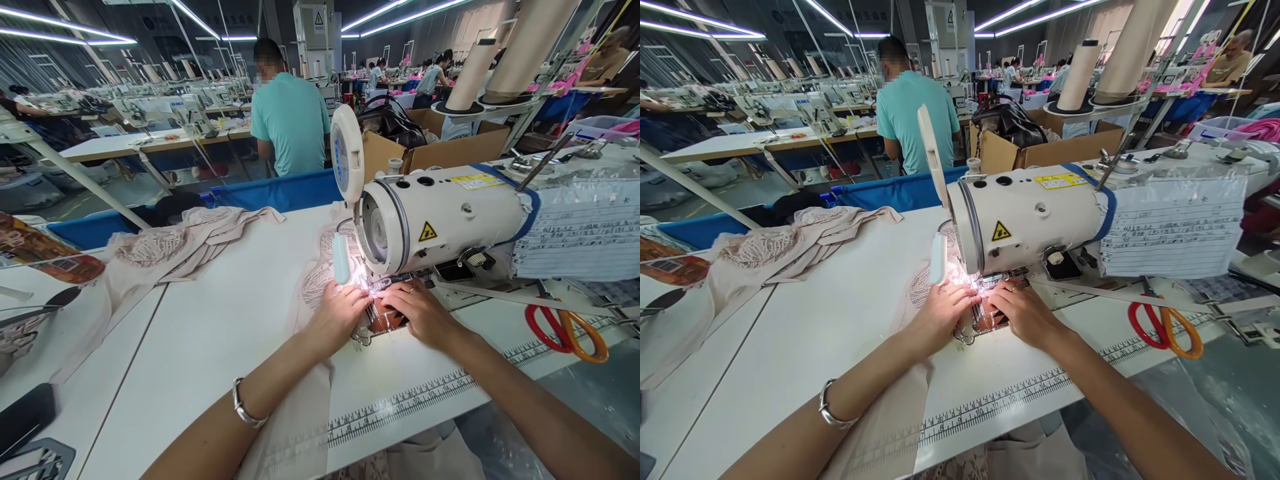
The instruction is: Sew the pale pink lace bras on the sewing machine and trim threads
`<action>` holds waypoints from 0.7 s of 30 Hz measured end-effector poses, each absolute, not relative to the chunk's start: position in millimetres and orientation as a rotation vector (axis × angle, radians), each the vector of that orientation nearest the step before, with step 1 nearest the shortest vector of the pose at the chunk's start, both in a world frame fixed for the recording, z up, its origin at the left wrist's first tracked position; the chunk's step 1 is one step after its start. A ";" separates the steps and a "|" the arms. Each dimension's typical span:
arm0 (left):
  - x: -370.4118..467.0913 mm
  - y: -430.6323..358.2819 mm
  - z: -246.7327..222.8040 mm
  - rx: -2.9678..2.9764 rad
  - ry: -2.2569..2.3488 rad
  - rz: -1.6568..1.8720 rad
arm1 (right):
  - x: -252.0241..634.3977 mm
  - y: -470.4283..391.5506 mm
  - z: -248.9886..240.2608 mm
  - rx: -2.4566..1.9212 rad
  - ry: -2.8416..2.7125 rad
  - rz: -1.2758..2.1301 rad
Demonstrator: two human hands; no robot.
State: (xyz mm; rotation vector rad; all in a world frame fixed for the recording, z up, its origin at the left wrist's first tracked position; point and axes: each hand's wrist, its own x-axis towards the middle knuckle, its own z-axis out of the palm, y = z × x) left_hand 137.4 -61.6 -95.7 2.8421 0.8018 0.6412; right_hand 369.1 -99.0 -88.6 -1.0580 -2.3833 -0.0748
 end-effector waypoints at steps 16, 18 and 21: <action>135.5 -53.1 -81.5 2.691 1.383 0.355 | 373.1 -99.2 -88.7 -1.113 -2.352 -0.121; 125.8 -43.9 -76.2 2.567 1.568 0.337 | 374.0 -101.4 -86.5 -1.126 -2.378 -0.111; 86.2 -16.0 -61.5 2.448 1.812 0.359 | 375.3 -110.7 -86.0 -1.157 -2.440 -0.033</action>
